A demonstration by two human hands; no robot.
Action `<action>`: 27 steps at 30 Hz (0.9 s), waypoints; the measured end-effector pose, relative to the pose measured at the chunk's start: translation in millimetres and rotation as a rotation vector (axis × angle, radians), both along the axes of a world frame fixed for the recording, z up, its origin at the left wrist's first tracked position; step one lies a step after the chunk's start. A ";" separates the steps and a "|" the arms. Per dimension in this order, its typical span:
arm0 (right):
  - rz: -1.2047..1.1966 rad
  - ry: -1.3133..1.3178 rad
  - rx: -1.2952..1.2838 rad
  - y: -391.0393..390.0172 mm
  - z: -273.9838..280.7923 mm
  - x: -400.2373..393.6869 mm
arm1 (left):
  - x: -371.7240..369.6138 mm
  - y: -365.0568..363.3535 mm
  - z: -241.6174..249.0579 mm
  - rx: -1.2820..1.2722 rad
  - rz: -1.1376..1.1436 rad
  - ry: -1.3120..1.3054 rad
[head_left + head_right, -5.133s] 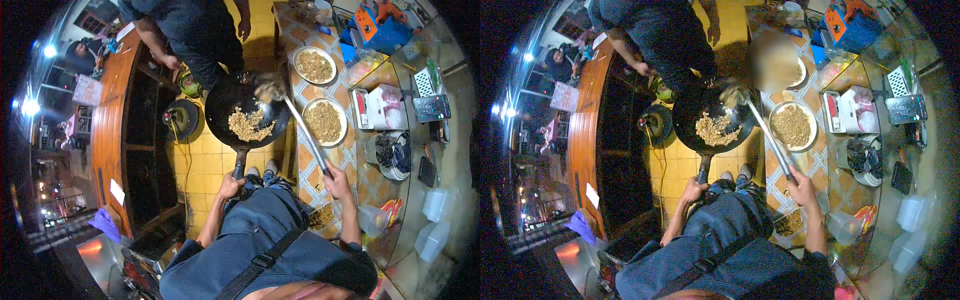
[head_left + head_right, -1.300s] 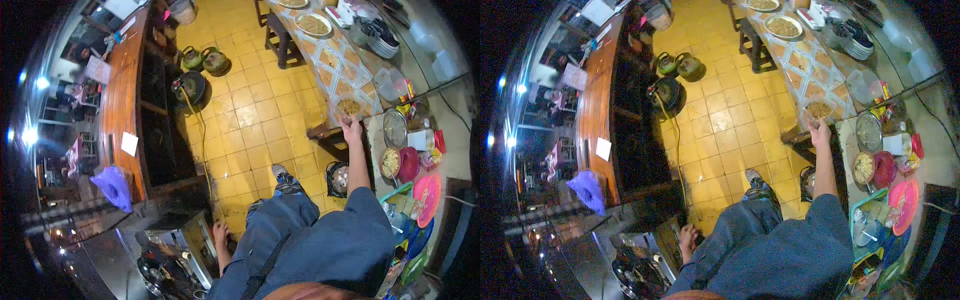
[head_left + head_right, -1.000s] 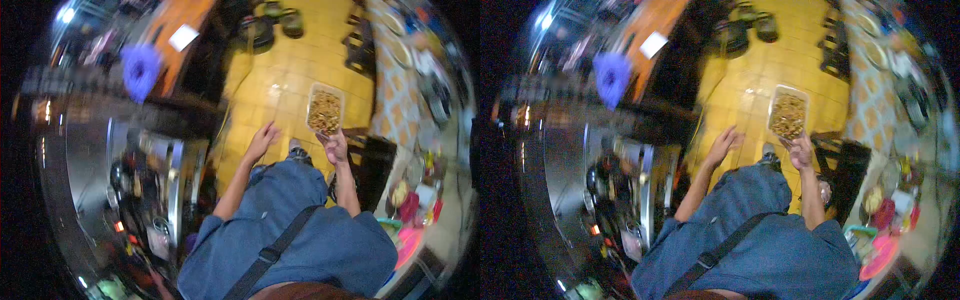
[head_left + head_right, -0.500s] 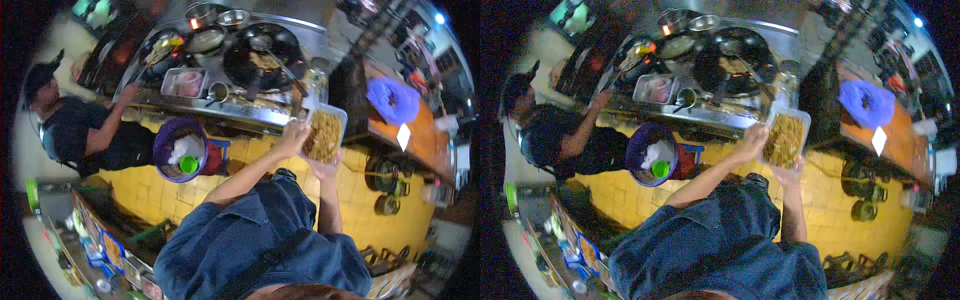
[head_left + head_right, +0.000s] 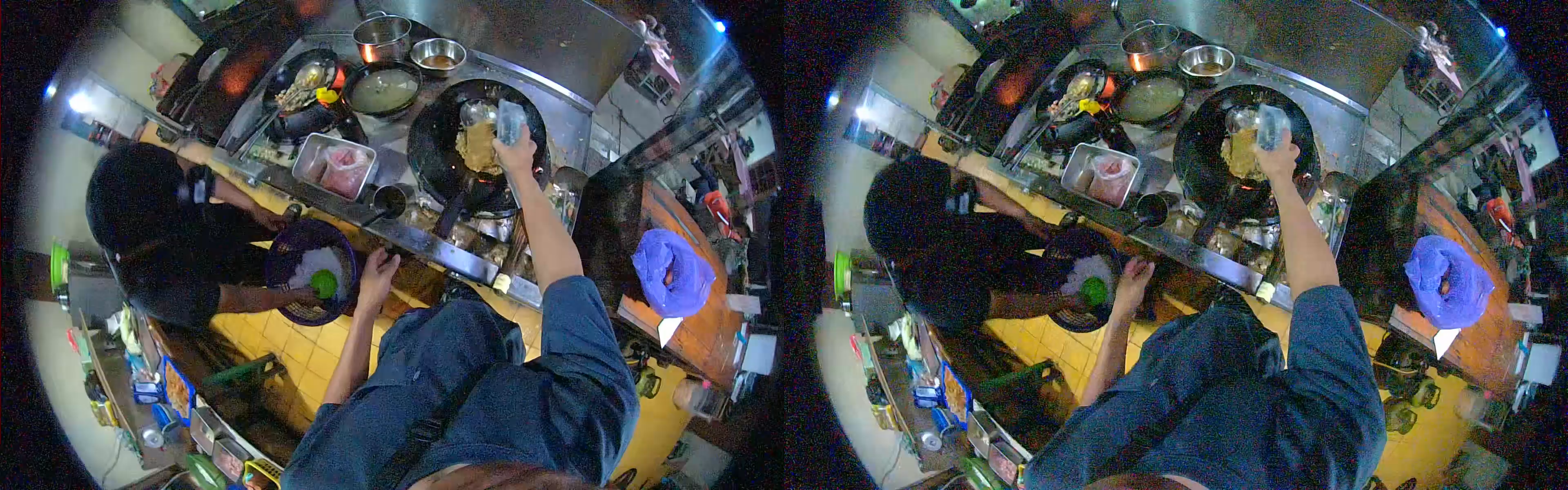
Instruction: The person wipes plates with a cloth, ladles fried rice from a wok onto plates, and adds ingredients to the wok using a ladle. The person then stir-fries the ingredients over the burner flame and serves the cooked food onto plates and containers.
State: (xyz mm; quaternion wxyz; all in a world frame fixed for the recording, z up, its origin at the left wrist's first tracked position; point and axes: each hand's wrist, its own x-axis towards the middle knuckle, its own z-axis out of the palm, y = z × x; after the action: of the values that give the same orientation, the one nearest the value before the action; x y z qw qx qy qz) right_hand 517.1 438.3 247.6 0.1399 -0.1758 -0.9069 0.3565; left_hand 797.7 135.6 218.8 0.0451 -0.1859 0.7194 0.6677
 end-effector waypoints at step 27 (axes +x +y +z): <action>-2.035 1.817 -0.564 51.7 -79.6 1011.1 | 128.9 323.8 -23.6 -0.159 -1.861 -0.276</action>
State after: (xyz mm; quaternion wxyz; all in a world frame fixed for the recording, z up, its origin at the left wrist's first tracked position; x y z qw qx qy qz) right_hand 1528.2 490.0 168.0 0.8283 -0.4820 0.1269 0.2559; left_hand 926.6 459.4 195.3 0.6321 0.3830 0.6105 0.2847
